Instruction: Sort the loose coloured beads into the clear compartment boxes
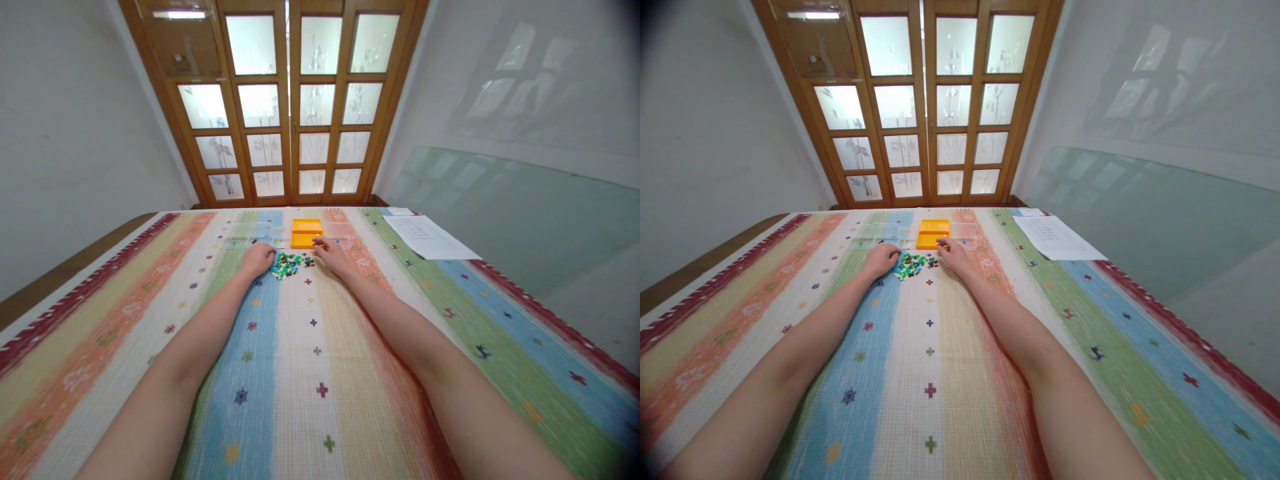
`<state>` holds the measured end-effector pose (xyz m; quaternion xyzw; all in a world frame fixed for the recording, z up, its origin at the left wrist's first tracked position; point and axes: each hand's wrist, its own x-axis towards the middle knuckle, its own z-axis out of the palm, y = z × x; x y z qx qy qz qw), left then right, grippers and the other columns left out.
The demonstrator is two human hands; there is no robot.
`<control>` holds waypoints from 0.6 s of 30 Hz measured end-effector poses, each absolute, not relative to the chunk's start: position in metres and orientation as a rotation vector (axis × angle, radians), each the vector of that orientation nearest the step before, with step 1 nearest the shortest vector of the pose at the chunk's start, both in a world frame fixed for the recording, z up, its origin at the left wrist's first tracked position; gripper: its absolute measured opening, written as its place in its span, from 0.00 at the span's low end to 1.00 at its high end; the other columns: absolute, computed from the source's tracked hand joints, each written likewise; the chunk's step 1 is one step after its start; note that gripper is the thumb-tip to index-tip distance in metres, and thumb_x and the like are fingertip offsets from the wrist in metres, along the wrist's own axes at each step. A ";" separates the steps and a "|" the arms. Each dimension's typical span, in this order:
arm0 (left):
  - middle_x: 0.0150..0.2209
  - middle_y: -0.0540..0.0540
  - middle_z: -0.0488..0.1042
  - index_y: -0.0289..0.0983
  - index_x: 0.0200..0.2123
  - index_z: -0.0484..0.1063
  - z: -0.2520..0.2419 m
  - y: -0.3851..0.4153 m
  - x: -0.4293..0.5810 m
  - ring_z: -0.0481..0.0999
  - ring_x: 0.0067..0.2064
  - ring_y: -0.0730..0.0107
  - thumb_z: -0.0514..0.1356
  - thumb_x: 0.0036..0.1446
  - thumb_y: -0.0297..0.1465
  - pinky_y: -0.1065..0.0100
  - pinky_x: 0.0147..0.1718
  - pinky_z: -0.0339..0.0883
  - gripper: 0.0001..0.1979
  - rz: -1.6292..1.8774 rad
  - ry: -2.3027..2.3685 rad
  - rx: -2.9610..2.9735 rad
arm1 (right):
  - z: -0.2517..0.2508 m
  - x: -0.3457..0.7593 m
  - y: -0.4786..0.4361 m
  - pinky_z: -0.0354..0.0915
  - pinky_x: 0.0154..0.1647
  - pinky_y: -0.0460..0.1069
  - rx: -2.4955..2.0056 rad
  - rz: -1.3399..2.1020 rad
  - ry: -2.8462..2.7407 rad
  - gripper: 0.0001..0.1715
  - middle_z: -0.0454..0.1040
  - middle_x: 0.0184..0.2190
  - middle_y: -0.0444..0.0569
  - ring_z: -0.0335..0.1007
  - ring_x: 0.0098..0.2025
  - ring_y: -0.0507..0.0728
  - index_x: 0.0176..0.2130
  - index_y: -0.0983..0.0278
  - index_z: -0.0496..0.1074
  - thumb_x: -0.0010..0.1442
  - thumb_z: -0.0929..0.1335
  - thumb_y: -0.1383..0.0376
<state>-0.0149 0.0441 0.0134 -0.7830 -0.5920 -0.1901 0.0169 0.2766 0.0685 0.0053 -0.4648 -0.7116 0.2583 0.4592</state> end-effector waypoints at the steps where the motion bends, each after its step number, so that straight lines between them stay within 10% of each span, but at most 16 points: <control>1: 0.51 0.42 0.83 0.40 0.48 0.84 0.014 0.043 -0.014 0.77 0.53 0.56 0.56 0.66 0.32 0.61 0.56 0.67 0.17 -0.569 -1.812 -2.447 | 0.006 0.276 0.068 0.70 0.58 0.55 -1.148 0.633 -1.753 0.17 0.82 0.50 0.56 0.78 0.50 0.58 0.51 0.64 0.79 0.64 0.67 0.69; 18: 0.53 0.43 0.82 0.38 0.50 0.84 0.009 0.044 -0.014 0.75 0.55 0.56 0.51 0.64 0.24 0.59 0.60 0.66 0.22 -0.631 -1.768 -2.434 | 0.013 0.275 0.062 0.69 0.60 0.57 -1.199 0.633 -1.776 0.15 0.83 0.46 0.54 0.78 0.50 0.59 0.47 0.63 0.81 0.65 0.67 0.67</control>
